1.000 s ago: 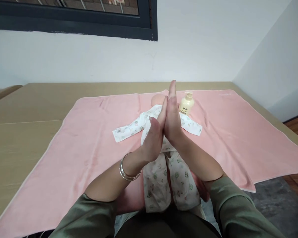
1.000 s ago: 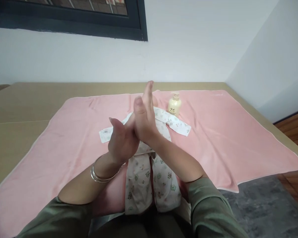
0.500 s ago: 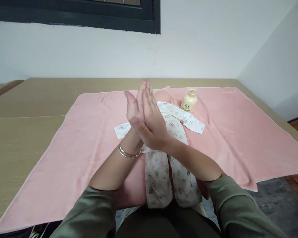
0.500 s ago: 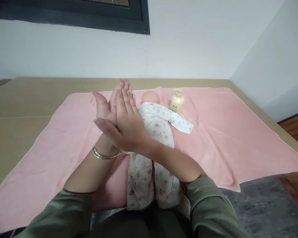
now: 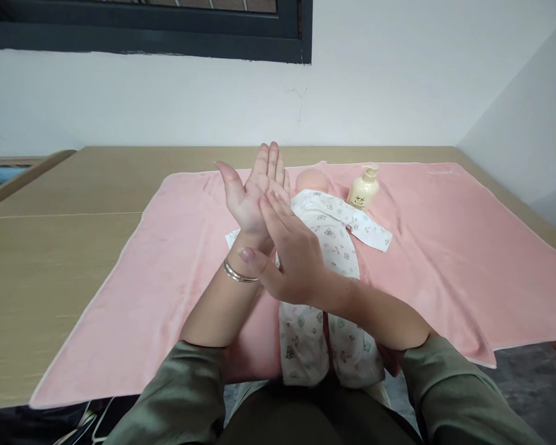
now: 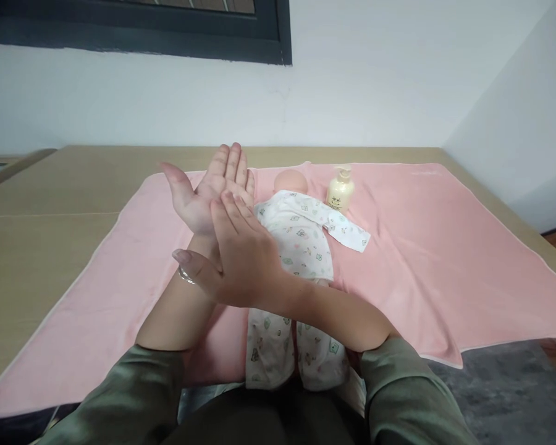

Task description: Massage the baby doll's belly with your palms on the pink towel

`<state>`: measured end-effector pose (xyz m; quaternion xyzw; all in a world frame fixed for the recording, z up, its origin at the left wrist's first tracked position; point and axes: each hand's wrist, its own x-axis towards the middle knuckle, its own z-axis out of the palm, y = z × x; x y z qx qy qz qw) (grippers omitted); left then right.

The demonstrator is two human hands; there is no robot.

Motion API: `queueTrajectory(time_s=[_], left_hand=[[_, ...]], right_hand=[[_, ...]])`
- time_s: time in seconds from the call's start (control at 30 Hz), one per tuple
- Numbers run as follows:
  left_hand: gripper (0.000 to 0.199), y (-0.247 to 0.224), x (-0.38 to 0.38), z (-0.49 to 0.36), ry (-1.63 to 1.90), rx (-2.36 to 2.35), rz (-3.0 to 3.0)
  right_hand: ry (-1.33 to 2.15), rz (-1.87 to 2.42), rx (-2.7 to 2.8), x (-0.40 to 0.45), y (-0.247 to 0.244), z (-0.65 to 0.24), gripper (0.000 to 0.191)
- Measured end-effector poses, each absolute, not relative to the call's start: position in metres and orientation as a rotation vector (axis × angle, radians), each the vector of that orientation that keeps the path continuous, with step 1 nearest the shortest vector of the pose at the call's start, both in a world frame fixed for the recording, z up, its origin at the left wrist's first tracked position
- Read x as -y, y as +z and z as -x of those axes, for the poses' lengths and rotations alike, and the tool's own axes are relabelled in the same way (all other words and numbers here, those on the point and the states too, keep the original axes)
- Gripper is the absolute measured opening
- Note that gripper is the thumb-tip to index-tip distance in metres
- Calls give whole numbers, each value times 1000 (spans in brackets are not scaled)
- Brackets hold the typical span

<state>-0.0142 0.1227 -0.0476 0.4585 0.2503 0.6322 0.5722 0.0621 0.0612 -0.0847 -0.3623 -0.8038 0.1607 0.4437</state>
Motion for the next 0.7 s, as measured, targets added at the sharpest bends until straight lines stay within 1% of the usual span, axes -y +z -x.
queueTrajectory(time_s=[0.17,0.33,0.5,0.6,0.7], left_hand=[[94,-56,-125,12,1470,-506,-1042],[93,-61,-124,11,1433,-559,-1170],[89,-58,-108,-2,1508,-634,-1240],[83,-60,-97,-11,1524,-575,-1240],[80,-64,-86,-15,1528,-499,-1260]], right_hand=[[422,932,1969,-47,-82,-64,71],[437,913,1953,-26,-80,-65,68],[450,896,1963,-26,-81,-64,75],[434,885,1936,-33,-80,-65,81],[430,861,1928,-41,-74,-70,80]])
